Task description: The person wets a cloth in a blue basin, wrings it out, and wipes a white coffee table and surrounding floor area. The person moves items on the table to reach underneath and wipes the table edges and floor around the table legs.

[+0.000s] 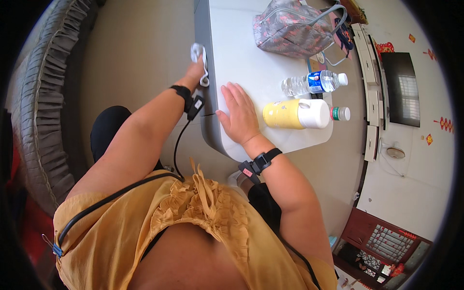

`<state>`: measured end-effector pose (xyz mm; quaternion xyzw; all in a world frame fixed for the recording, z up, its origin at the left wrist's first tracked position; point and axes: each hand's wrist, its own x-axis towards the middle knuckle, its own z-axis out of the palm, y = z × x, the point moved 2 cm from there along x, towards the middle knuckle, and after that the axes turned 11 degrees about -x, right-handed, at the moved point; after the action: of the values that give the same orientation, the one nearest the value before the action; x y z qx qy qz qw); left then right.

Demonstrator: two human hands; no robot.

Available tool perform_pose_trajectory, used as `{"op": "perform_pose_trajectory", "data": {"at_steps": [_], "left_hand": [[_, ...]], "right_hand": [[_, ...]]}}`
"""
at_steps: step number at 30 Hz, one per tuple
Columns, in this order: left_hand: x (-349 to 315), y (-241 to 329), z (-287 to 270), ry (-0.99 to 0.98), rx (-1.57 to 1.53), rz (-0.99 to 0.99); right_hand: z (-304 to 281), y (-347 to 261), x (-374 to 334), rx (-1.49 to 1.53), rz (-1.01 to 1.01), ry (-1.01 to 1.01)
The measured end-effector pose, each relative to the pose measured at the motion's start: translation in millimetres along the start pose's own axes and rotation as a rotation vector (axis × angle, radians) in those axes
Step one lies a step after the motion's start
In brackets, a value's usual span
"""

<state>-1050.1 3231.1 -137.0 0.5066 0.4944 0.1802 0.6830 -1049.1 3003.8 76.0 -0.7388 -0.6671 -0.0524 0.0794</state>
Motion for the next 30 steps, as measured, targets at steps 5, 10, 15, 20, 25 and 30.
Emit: {"op": "perform_pose_trajectory", "data": {"at_steps": [5, 10, 15, 20, 25, 30], "left_hand": [[-70, -85, -8, -0.109, -0.1, -0.117], [-141, -85, -33, -0.549, 0.427, -0.015], [-207, -14, -50, -0.549, -0.222, -0.26], [-273, 24, 5, -0.344, -0.671, -0.249], [-250, -10, 22, -0.194, -0.554, -0.225], [-172, -95, 34, -0.044, -0.414, -0.264]], "right_hand": [[5, -2, -1, -0.009, -0.015, 0.07], [14, 7, -8, -0.037, -0.012, 0.136], [19, 16, -6, -0.095, -0.002, 0.182], [22, 20, -9, -0.162, 0.012, 0.159], [20, 14, -14, -0.163, 0.021, 0.141], [13, 5, -10, -0.153, -0.007, 0.122]]}}
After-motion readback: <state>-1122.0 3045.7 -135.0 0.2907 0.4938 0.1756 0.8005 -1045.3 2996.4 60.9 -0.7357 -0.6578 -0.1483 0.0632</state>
